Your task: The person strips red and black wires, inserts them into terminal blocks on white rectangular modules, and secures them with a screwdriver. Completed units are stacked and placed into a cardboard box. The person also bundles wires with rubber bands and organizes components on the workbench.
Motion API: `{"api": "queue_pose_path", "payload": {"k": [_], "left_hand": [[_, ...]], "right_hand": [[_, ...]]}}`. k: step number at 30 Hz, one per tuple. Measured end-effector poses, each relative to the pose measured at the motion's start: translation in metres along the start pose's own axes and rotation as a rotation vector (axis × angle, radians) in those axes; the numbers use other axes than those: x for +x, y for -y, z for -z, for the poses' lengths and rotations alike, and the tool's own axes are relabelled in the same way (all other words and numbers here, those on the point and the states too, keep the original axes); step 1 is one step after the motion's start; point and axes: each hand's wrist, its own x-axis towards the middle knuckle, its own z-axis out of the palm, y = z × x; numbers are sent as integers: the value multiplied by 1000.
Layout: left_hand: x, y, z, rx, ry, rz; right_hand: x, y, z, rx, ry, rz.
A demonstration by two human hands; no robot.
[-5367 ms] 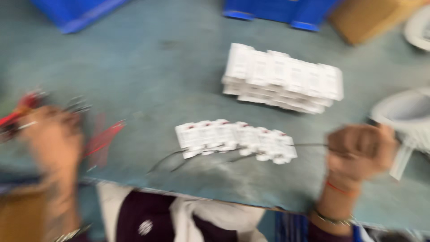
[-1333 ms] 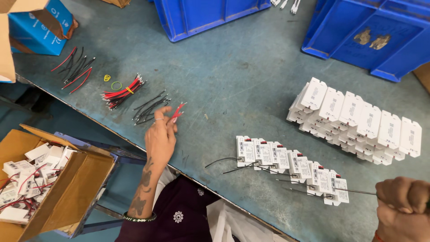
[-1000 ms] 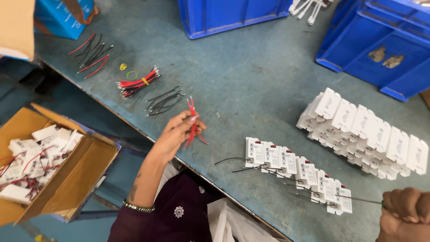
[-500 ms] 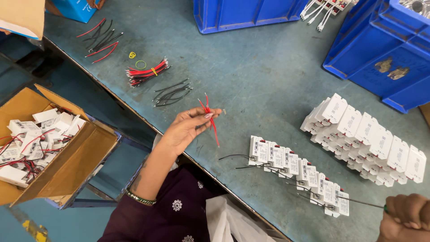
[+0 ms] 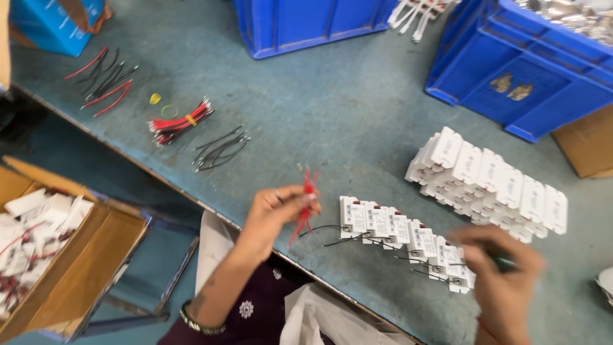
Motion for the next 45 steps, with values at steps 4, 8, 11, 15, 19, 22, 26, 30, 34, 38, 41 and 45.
{"api": "queue_pose_path", "payload": {"k": [4, 8, 11, 15, 19, 22, 26, 30, 34, 38, 41, 45], "left_hand": [[-12, -1, -38, 70, 138, -51], [-23, -9, -60, 176, 236, -107], [-25, -21, -61, 259, 275, -100], [-21, -38, -45, 283, 522, -53], [-8, -35, -38, 194, 631, 77], [-5, -27, -37, 113, 599, 84], [-7, -18, -38, -63, 559, 179], [-12, -12, -39, -65, 489, 147], [-12, -10, -38, -110, 466, 130], [-8, -15, -32, 161, 336, 86], [-2, -19, -25, 681, 63, -193], [7, -7, -32, 704, 152, -352]], "right_hand": [[17, 30, -55, -259, 274, -32], [24, 44, -93, -173, 339, 131], [26, 46, -100, -162, 351, 157], [27, 40, -96, -205, 380, 148], [26, 33, -93, -169, 428, 66], [22, 32, -98, -140, 359, -38], [20, 35, -103, -186, 228, 93], [18, 37, -107, -185, 285, 205], [16, 38, -114, -93, 312, 296], [17, 35, -109, -183, 298, 205], [14, 30, -93, -138, 157, 174], [5, 23, -82, 247, -76, 48]]}}
